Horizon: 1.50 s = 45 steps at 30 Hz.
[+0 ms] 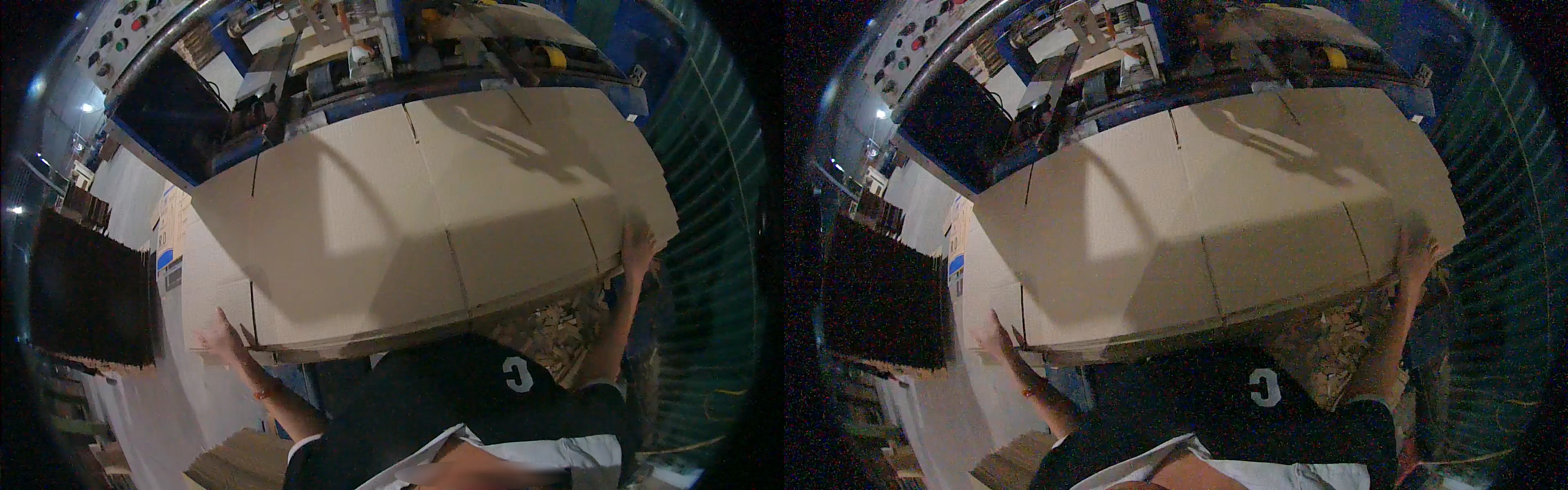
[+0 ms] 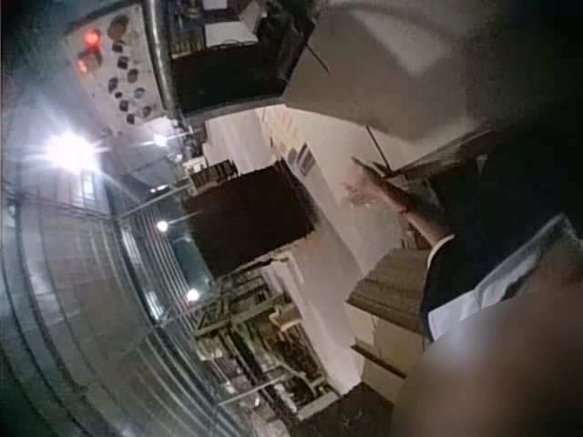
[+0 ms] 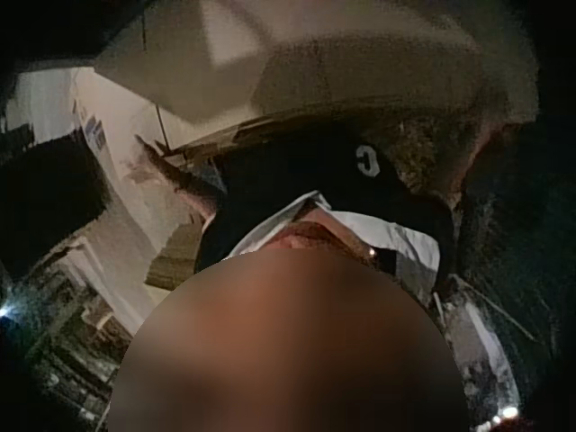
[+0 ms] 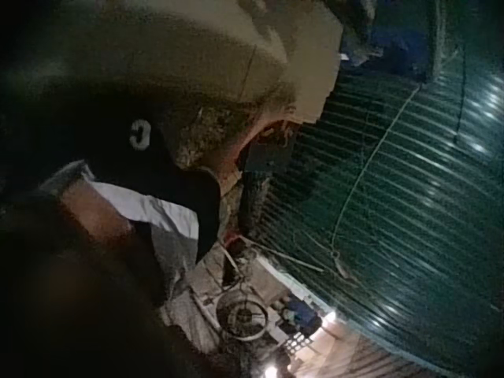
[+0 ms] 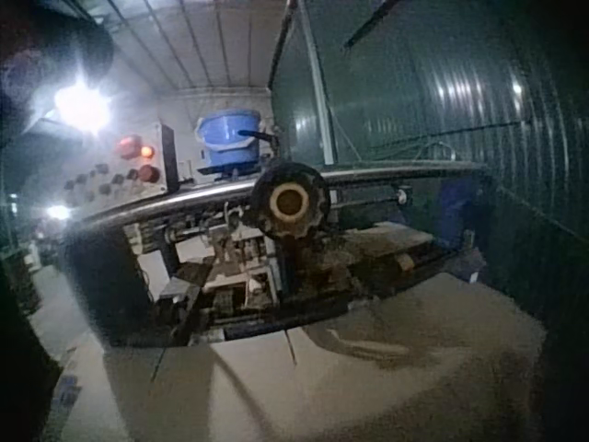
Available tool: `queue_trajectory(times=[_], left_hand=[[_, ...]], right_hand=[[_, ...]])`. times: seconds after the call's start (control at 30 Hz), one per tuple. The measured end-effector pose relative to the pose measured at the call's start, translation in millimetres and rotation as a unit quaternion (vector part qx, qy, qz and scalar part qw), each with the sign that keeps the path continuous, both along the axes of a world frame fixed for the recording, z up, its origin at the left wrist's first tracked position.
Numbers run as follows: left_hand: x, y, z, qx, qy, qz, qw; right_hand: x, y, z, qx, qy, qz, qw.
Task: The person repeatedly picks up flat cardboard sheets from a stack and places them onto a machine table, aligning them by hand. The person continues this repetitive stacking action throughout the clip.
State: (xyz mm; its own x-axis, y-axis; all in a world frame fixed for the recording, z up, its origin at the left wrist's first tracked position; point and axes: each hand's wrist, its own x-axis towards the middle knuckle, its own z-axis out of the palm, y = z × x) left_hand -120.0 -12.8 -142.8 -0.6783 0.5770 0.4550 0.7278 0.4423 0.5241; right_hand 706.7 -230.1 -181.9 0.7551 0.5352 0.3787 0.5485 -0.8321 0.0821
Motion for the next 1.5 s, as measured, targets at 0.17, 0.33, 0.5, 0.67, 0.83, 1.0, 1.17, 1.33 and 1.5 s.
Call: queue_trajectory(times=[0.17, 0.33, 0.5, 0.67, 0.83, 1.0, 1.17, 1.33, 1.5], left_hand=[[26, 0, 31, 0.074, -0.087, -0.015, 0.993], [35, -2, 64, 0.423, -0.170, -0.086, 0.886], [-18, 21, 55, 0.447, -0.489, -0.225, 0.715], [-45, 10, 60, 0.380, -0.612, -0.298, 0.626], [48, -61, 80, 0.221, -0.305, -0.433, 0.819], [138, -71, 89, -0.067, -0.100, -0.627, 0.770], [153, -61, 100, -0.138, 0.141, -0.664, 0.721], [153, -41, 100, -0.128, 0.181, -0.676, 0.703], [166, -4, 100, -0.096, 0.213, -0.676, 0.699]], right_hand=[[-29, 25, 24, 0.197, -0.036, -0.052, 0.978], [-42, 41, 94, 0.639, 0.129, 0.092, 0.753], [-58, 40, 175, 0.709, 0.353, 0.193, 0.579], [-163, -22, 166, 0.547, 0.181, 0.252, 0.778], [-245, -23, 112, 0.265, 0.078, 0.462, 0.843], [-264, 5, 116, 0.079, 0.111, 0.599, 0.789], [-255, 15, 122, 0.040, 0.131, 0.621, 0.772], [-219, 30, 123, -0.061, 0.153, 0.592, 0.789], [-183, 73, 129, -0.067, 0.187, 0.535, 0.821]])
